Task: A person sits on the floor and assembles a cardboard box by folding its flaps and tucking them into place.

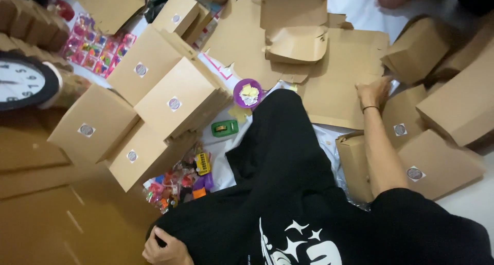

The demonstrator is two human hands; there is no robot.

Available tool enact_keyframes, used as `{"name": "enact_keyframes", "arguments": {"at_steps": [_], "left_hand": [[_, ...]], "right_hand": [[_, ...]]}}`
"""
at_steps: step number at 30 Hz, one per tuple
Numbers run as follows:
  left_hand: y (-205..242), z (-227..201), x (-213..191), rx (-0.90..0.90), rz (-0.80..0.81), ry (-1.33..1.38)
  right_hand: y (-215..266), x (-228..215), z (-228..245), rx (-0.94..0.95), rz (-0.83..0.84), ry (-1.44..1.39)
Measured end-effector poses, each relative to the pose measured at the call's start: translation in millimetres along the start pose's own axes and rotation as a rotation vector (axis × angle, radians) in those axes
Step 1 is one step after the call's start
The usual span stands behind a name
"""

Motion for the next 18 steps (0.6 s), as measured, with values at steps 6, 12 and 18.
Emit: {"name": "enact_keyframes", "arguments": {"at_steps": [6,12,18], "left_hand": [[-6.0,-6.3,3.7,-0.027,0.019,-0.156],[-11.4,-2.5,19.6,-0.038,0.042,-0.163],[-14.4,-11.3,6.8,0.034,-0.045,-0.061]], "right_hand": [[-12.0,-19.5,-2.0,-0.146,-0.181,-0.157],[20.1,-61.4,23.7,-0.178,-0.283,-0.154],[31.8,-74.7,46.7,-0.473,-0.368,-0.083]]}}
Point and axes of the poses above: each hand's wrist, its own y-axis away from the middle knuckle, its own x-axis out of the palm, z = x × y, the point moved 10 cm from there along -y, towards the middle knuckle, and after that the axes turned 5 degrees about -x, right-handed, at the moved point
